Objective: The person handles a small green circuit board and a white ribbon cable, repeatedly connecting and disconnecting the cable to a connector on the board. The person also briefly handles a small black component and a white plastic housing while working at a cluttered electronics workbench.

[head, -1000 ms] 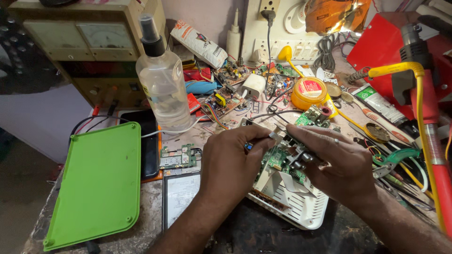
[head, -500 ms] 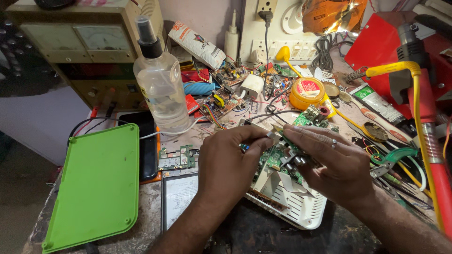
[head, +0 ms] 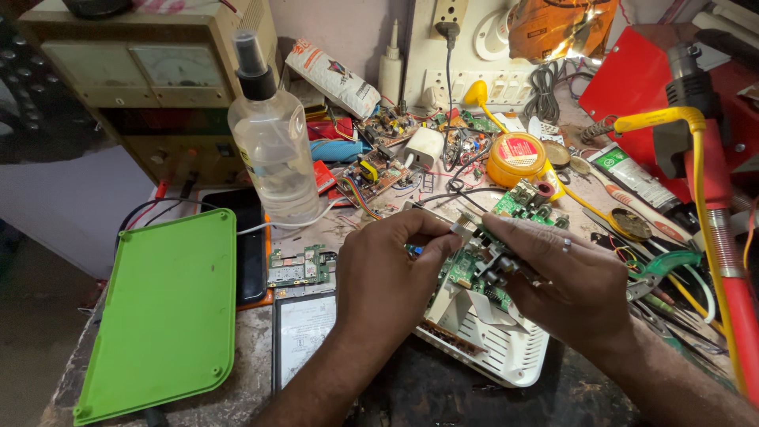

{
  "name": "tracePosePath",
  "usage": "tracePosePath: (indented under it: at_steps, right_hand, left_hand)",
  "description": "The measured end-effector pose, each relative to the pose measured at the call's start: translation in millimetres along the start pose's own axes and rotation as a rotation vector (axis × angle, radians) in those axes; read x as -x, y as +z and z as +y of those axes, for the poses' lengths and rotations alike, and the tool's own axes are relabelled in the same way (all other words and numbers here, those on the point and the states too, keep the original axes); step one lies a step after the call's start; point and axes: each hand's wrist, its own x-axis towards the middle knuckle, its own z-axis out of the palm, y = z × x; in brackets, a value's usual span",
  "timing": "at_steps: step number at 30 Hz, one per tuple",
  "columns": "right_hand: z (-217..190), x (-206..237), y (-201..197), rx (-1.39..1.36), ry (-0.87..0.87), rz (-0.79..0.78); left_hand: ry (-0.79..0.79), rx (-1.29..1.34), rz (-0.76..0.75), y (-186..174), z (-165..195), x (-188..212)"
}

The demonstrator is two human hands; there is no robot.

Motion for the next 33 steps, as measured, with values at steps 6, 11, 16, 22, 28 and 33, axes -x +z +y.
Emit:
tracePosePath:
  at_steps: [6, 11, 16, 22, 28, 33]
  right_hand:
    - [-0.8, 0.1, 0.6, -0.015, 0.007, -0.007]
    - [-1.6, -0.6, 2.0, -0.035, -0.008, -0.001]
    - [-0.2, -1.5, 1.7, -0.054, -0.041, -0.028]
    - [3.0, 0.6, 2.1, -0.058, -0.006, -0.076]
    - [4.0, 1.2, 1.1, -0.073, -0.014, -0.075]
    - [2.3, -0.5, 0.7, -0.098, 0.019, -0.07]
  left_hand:
    - [-0.016, 0.001, -0.006, 0.6, -0.8, -0.2]
    - [0.007, 0.005, 0.001, 0.9, -1.9, -0.1]
    - [0.015, -0.015, 0.004, 2.3, -2.5, 0.6]
    - [-0.012, -0.022, 0.009, 2.9, -2.2, 0.5]
    - [-0.023, 0.009, 0.015, 2.8, -2.9, -0.9]
    - [0.04, 0.015, 0.036, 4.4, -3.2, 0.8]
